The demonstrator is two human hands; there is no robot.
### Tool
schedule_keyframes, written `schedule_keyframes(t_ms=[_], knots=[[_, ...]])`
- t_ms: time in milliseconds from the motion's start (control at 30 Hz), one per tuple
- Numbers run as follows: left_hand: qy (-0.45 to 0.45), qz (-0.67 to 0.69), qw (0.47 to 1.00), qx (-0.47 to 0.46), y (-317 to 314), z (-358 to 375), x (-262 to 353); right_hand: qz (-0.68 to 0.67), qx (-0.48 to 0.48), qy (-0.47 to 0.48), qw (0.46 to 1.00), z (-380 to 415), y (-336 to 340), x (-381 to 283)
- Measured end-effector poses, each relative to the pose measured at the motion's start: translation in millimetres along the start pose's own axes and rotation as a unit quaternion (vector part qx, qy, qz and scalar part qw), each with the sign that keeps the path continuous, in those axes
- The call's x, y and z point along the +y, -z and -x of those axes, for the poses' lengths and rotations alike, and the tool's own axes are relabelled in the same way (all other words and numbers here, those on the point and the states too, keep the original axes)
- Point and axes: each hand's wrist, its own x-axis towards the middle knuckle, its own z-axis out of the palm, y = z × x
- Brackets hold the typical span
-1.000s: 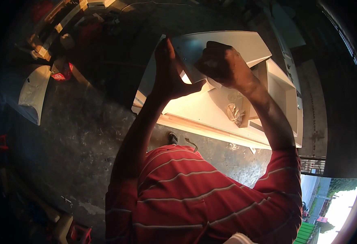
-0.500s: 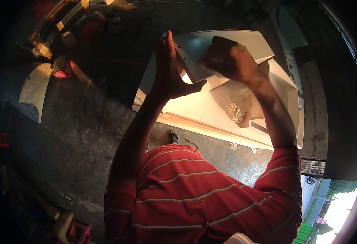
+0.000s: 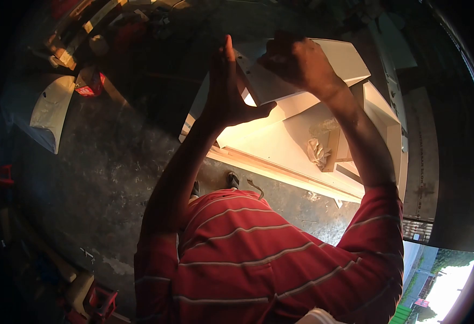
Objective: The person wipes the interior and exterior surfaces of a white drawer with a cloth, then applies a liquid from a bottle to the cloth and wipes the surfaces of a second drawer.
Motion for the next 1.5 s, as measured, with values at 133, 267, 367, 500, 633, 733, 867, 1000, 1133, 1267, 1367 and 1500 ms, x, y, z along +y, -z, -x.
schedule_keyframes(t_ms=[133, 267, 367, 500, 633, 733, 867, 1000, 1133, 1267, 1367, 1500], knots=[[-0.052, -0.046, 0.998, -0.003, -0.5, 0.8, -4.2, 0.004, 0.005, 0.049, 0.999, -7.8, -2.0, 1.8], [-0.038, -0.031, 0.999, 0.01, 3.1, -1.3, 6.5, -0.033, -0.021, 0.013, 0.999, -15.2, -1.2, 12.0], [-0.052, -0.049, 0.997, 0.018, 1.8, 0.6, 6.3, -0.051, -0.014, 0.067, 0.996, -11.4, 5.8, 5.5], [-0.033, -0.006, 0.999, 0.023, 2.1, -0.5, 3.0, 0.032, -0.03, -0.013, 0.999, -16.5, 5.7, 4.3], [-0.027, -0.021, 0.999, 0.007, -0.2, 2.8, -11.5, -0.063, -0.069, 0.033, 0.995, -7.9, 3.3, -0.3], [-0.031, -0.034, 0.999, 0.016, 4.2, -1.2, 3.6, -0.066, -0.073, -0.039, 0.994, -7.9, 6.7, 0.0], [-0.035, -0.012, 0.999, 0.017, 3.5, -3.0, 0.4, 0.118, -0.029, 0.064, 0.99, -3.1, -0.1, 18.4], [-0.08, -0.061, 0.995, 0.021, 1.1, 1.7, 3.9, -0.011, -0.044, 0.004, 0.999, -5.3, 7.2, 6.8], [-0.064, -0.034, 0.997, 0.018, -2.5, 1.3, 1.7, -0.006, 0.006, 0.083, 0.996, 0.6, 3.1, 3.4], [-0.022, -0.017, 1.0, 0.011, -2.0, 2.2, 3.6, -0.063, -0.029, -0.017, 0.997, -3.8, 2.1, 4.7], [-0.049, -0.012, 0.999, 0.02, -0.4, 0.8, 3.9, -0.011, -0.026, -0.008, 1.0, -9.1, 5.3, -1.4], [-0.03, -0.012, 0.999, 0.016, -2.4, 2.3, 0.9, -0.015, 0.033, 0.04, 0.999, -12.2, -6.8, -2.4]])
